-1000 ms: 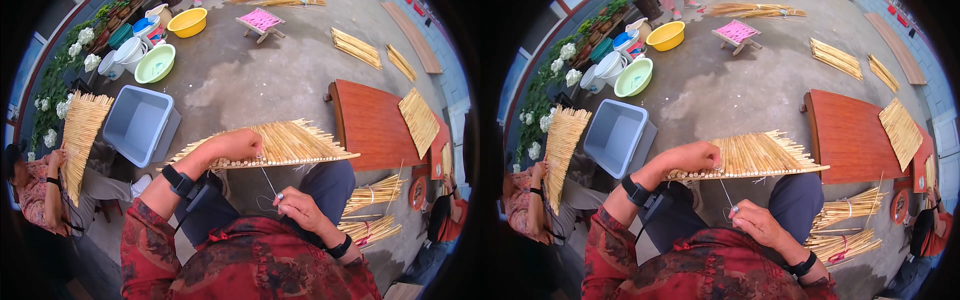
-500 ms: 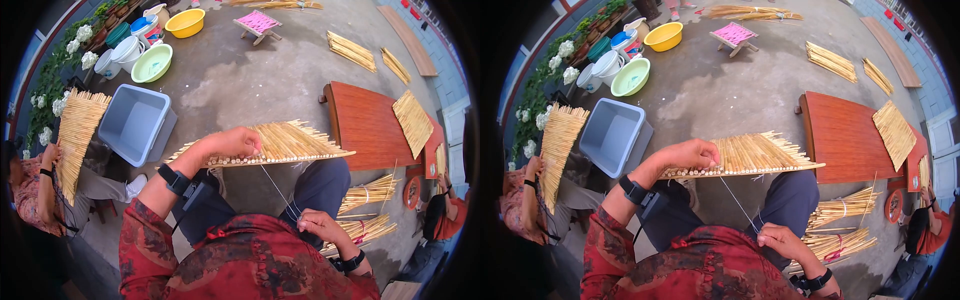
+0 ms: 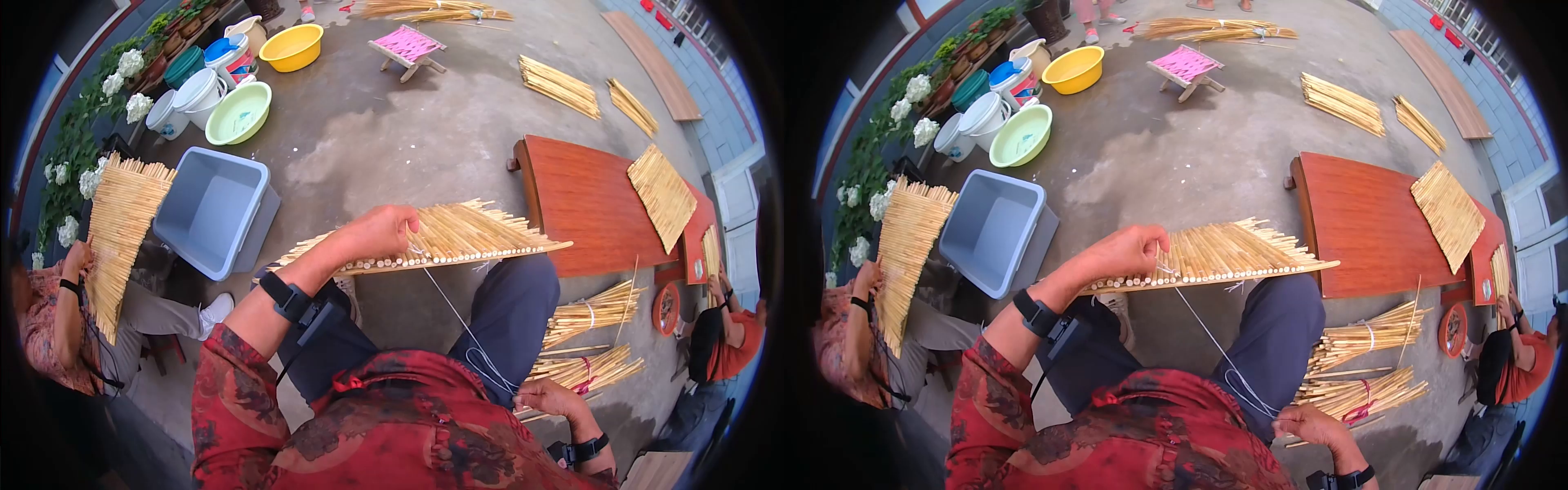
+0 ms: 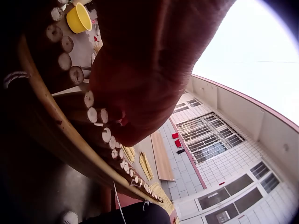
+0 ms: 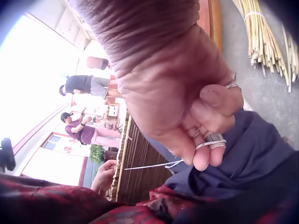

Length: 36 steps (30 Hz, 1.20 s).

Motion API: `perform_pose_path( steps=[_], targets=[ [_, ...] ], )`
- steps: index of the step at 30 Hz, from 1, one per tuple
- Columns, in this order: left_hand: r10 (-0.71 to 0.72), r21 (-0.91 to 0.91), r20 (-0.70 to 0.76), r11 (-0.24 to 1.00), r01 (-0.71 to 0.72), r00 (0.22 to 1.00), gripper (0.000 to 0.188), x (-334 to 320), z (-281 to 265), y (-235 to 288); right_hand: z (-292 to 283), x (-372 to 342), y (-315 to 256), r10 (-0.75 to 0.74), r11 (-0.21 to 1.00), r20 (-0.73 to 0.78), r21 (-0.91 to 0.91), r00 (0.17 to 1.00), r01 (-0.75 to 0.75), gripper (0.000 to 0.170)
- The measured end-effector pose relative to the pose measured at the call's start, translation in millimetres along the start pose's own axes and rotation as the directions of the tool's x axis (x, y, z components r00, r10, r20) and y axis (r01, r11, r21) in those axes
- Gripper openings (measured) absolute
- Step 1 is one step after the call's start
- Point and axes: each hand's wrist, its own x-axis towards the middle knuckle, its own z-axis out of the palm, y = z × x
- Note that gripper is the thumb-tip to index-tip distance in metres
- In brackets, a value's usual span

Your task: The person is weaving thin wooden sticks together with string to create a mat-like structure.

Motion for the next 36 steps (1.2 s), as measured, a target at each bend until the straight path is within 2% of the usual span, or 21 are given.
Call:
perform_pose_path(
  steps=[1,3,4,6,7,9,10,11,12,14,17,21,23,24,25,26,28,29,32,35,36],
  targets=[
    [0.025,0.000,-0.029,1.000,-0.025,0.999,0.018,3,3,-6,-6,-10,11,0.239,0.969,-0.004,0.068,0.971,-0.238,0.028],
    [0.058,0.000,-0.057,0.998,-0.058,0.997,0.016,6,7,-11,-15,-28,61,0.329,0.880,-0.092,0.390,0.940,-0.270,0.024],
    [0.018,-0.046,-0.102,0.999,-0.023,0.995,0.013,6,9,-11,-22,-39,77,0.332,0.879,-0.094,0.393,0.939,-0.271,0.024],
    [-0.023,-0.090,-0.147,0.996,0.010,0.989,0.011,5,11,-13,-31,-53,91,0.288,0.652,-0.173,0.756,0.942,-0.061,0.022],
    [-0.081,-0.170,-0.136,0.984,0.057,0.987,0.012,5,11,-14,-32,-53,90,0.287,0.652,-0.179,0.756,0.941,-0.055,0.022],
    [-0.129,-0.249,-0.120,0.964,0.096,0.984,0.014,5,11,-12,-40,-50,80,0.226,0.768,-0.413,0.633,0.883,0.100,0.027],
    [-0.052,-0.263,-0.056,0.964,0.036,0.997,0.017,1,9,-10,-43,-42,73,0.243,0.904,-0.517,0.427,0.821,0.001,0.027],
    [0.023,-0.280,0.007,0.960,-0.020,1.000,0.019,-3,7,-10,-47,-36,62,-0.059,0.994,-0.667,-0.108,0.743,-0.018,0.022],
    [0.020,-0.277,0.008,0.961,-0.017,1.000,0.019,-5,5,-11,-49,-29,44,-0.394,0.793,-0.629,-0.601,0.670,-0.098,0.019],
    [0.079,-0.267,0.035,0.961,-0.067,0.996,0.021,-7,2,-13,-29,-32,-55,-0.485,0.775,-0.753,-0.605,0.445,-0.180,0.016],
    [0.139,-0.379,0.036,0.918,-0.115,0.990,0.017,-15,2,-14,-24,-31,-122,-0.574,0.716,-0.710,-0.677,0.409,-0.171,0.013],
    [0.112,-0.261,0.030,0.960,-0.100,0.993,0.016,-17,0,-13,-34,-14,-153,-0.683,0.602,-0.668,-0.744,0.297,-0.290,0.016],
    [0.202,-0.121,-0.066,0.970,-0.209,0.977,0.015,-18,2,-11,-30,-5,-176,-0.751,0.622,-0.636,-0.772,0.180,-0.132,0.015],
    [0.200,-0.119,-0.066,0.971,-0.207,0.978,0.015,-17,3,-13,-25,4,-185,-0.787,0.610,-0.587,-0.787,0.187,0.094,0.013],
    [0.393,0.128,-0.100,0.916,-0.380,0.914,0.014,-15,3,-15,-25,19,-189,-0.775,0.632,-0.532,-0.661,0.341,0.405,0.016],
    [0.575,0.366,-0.082,0.777,-0.512,0.814,0.013,-14,4,-17,-20,32,-196,-0.615,0.785,-0.487,-0.302,0.620,0.540,0.022],
    [0.499,0.314,-0.091,0.835,-0.451,0.862,0.012,-17,5,-10,-1,69,-197,-0.528,0.830,-0.439,-0.088,0.727,0.550,0.030],
    [0.422,0.264,-0.090,0.884,-0.387,0.902,0.011,-19,5,-7,6,84,-198,-0.497,0.848,-0.447,-0.069,0.744,0.525,0.031],
    [0.479,0.311,-0.054,0.842,-0.441,0.876,0.010,-25,4,-5,9,115,-191,-0.435,0.864,-0.439,0.043,0.786,0.502,0.030],
    [0.480,0.341,-0.082,0.837,-0.428,0.874,0.009,-31,10,-5,18,117,-182,-0.573,0.819,-0.326,-0.188,0.752,0.542,0.024],
    [0.481,0.344,-0.076,0.835,-0.430,0.874,0.009,-29,10,-6,21,120,-177,-0.741,0.664,-0.313,-0.472,0.594,0.580,0.018]
  ],
)
